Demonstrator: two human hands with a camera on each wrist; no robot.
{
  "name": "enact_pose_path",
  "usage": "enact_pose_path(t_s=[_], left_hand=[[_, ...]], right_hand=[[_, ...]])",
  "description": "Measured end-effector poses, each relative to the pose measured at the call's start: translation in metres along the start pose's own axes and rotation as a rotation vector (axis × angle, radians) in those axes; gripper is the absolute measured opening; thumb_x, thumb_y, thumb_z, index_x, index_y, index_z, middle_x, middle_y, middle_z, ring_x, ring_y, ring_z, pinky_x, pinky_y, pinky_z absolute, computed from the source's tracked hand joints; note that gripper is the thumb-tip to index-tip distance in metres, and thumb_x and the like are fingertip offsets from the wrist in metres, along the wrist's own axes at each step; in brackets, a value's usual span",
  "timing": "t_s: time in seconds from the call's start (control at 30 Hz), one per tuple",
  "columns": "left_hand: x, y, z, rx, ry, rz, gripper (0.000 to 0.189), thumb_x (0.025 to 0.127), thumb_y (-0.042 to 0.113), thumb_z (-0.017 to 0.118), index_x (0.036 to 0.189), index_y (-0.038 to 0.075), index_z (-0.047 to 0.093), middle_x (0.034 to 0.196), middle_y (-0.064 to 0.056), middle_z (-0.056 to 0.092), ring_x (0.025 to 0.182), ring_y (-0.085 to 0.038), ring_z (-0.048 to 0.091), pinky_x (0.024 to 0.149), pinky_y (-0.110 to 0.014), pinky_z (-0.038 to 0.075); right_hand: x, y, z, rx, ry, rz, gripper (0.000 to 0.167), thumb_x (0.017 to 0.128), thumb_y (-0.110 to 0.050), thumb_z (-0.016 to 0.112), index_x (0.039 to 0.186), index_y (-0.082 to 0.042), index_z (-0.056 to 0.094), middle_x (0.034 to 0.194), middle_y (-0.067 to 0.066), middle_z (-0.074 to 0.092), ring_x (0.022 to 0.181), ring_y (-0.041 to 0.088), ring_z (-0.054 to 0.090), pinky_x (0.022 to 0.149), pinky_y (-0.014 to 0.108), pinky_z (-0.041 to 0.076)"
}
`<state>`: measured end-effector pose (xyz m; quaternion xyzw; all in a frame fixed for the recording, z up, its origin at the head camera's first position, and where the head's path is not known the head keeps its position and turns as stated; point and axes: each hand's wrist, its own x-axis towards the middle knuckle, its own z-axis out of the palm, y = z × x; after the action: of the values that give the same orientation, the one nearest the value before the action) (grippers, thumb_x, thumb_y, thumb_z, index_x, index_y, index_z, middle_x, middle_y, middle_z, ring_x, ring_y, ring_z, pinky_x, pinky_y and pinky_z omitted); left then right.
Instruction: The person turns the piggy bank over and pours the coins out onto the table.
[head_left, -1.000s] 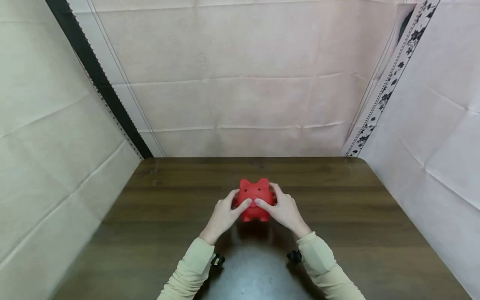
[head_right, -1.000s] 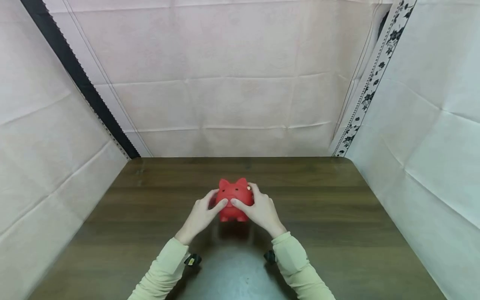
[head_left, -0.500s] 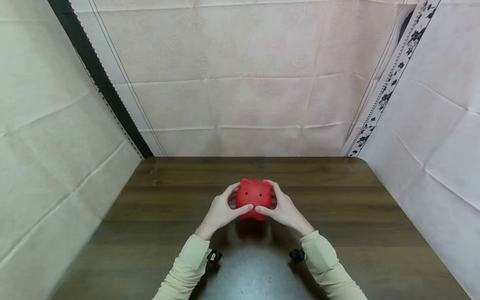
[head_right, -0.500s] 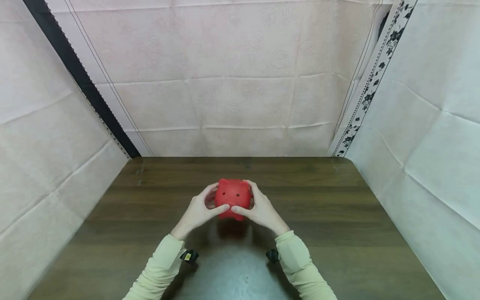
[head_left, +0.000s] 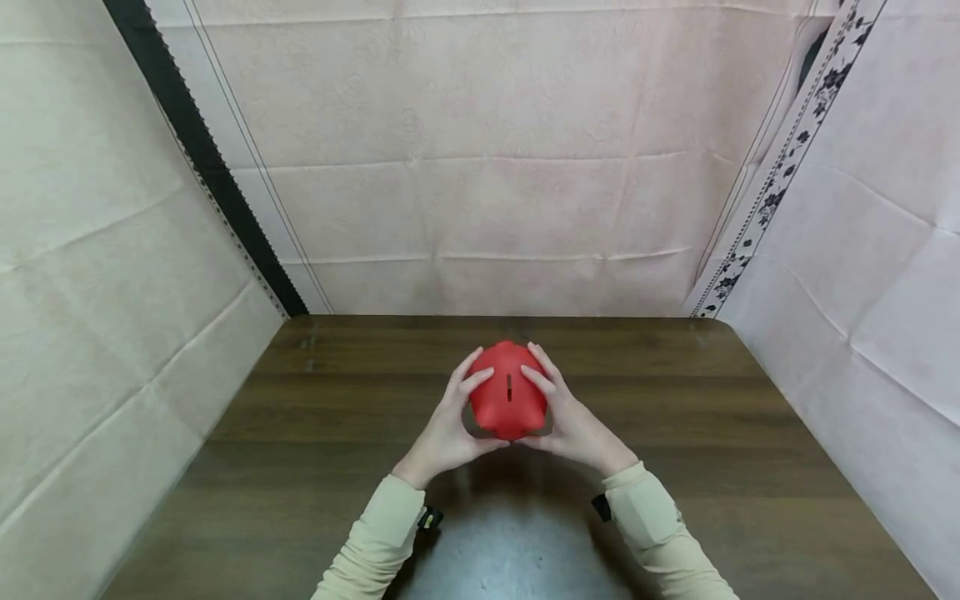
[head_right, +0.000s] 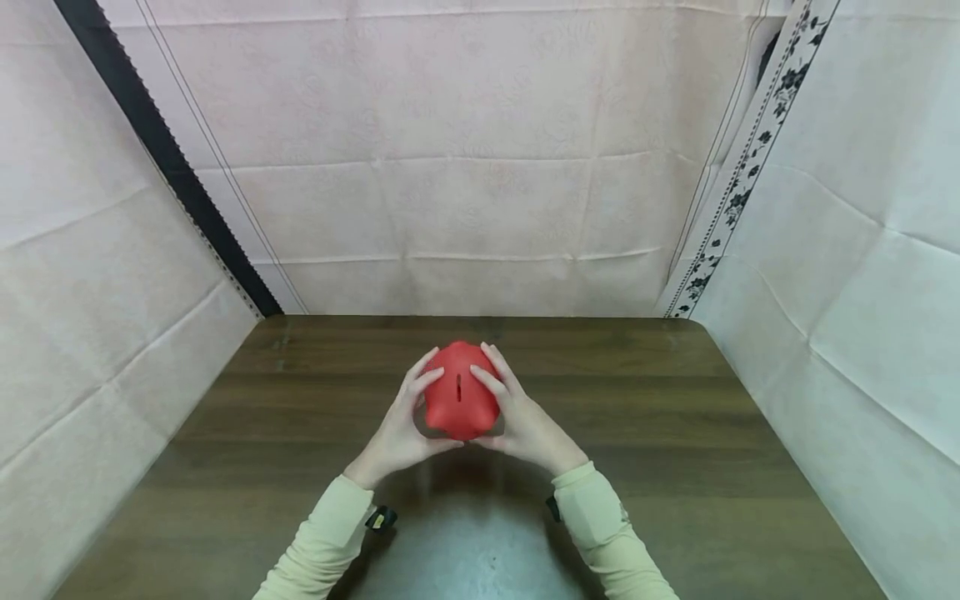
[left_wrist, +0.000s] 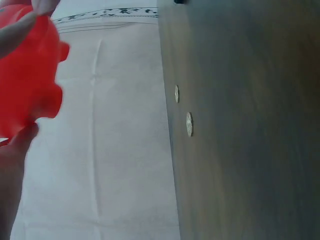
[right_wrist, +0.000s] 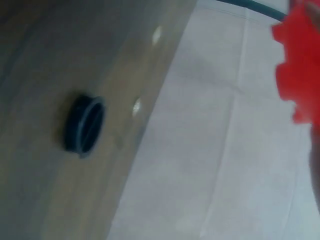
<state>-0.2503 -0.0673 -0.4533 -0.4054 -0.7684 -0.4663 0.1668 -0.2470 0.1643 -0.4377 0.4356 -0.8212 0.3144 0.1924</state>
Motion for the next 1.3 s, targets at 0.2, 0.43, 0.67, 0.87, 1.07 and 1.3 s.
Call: enact_pose_path(t_s=[0.2, 0.43, 0.67, 0.87, 1.07, 1.3], left_hand=[[0.000, -0.002, 0.000, 0.113, 0.037, 0.201, 0.101, 0.062, 0.005, 0.089, 0.143, 0.019, 0.031, 0.155, -0.016, 0.021, 0.141, -0.030, 0.027, 0.089, -0.040, 0.058], [-0.002, -0.005, 0.000, 0.153, 0.022, 0.152, 0.104, 0.061, 0.006, 0.090, 0.145, 0.019, 0.030, 0.155, -0.015, 0.023, 0.140, -0.031, 0.031, 0.090, -0.040, 0.057], [-0.008, -0.001, -0.003, 0.108, -0.043, -0.216, 0.097, 0.067, 0.034, 0.089, 0.147, 0.034, 0.034, 0.143, 0.000, 0.048, 0.114, -0.020, 0.060, 0.083, -0.038, 0.059], [-0.003, 0.002, -0.003, 0.071, -0.068, -0.474, 0.070, 0.080, 0.049, 0.074, 0.140, 0.024, 0.047, 0.109, 0.002, 0.070, 0.086, -0.011, 0.065, 0.074, -0.028, 0.058], [0.000, 0.001, 0.006, 0.002, -0.066, -0.674, 0.059, 0.090, 0.060, 0.054, 0.129, 0.015, 0.058, 0.076, -0.003, 0.068, 0.053, -0.023, 0.062, 0.054, -0.032, 0.055], [-0.001, -0.004, 0.012, -0.063, -0.071, -0.752, 0.062, 0.091, 0.065, 0.048, 0.123, 0.013, 0.061, 0.072, -0.005, 0.067, 0.046, -0.021, 0.058, 0.049, -0.035, 0.054]], right_hand=[[-0.005, 0.004, 0.009, -0.136, 0.117, -0.139, 0.104, 0.065, -0.004, 0.087, 0.146, -0.009, 0.023, 0.157, 0.017, 0.014, 0.148, 0.032, 0.016, 0.087, 0.042, 0.058], [-0.006, 0.004, 0.013, -0.094, 0.093, -0.077, 0.103, 0.066, -0.005, 0.087, 0.147, -0.009, 0.022, 0.157, 0.018, 0.015, 0.145, 0.032, 0.021, 0.088, 0.042, 0.058], [-0.008, 0.002, 0.010, 0.052, -0.044, 0.279, 0.112, 0.065, -0.036, 0.090, 0.153, -0.024, 0.021, 0.152, 0.006, 0.038, 0.133, 0.026, 0.046, 0.092, 0.043, 0.056], [-0.008, -0.002, 0.009, 0.205, -0.094, 0.572, 0.082, 0.078, -0.041, 0.079, 0.146, -0.025, 0.035, 0.112, 0.002, 0.066, 0.092, 0.015, 0.064, 0.075, 0.033, 0.058], [0.000, -0.004, 0.013, 0.177, -0.173, 0.744, 0.047, 0.093, -0.049, 0.057, 0.124, -0.015, 0.057, 0.065, 0.003, 0.062, 0.055, 0.016, 0.054, 0.059, 0.027, 0.045], [0.002, -0.002, 0.014, 0.205, -0.221, 0.859, 0.055, 0.092, -0.060, 0.050, 0.124, -0.016, 0.061, 0.066, -0.001, 0.065, 0.062, 0.024, 0.064, 0.062, 0.028, 0.048]])
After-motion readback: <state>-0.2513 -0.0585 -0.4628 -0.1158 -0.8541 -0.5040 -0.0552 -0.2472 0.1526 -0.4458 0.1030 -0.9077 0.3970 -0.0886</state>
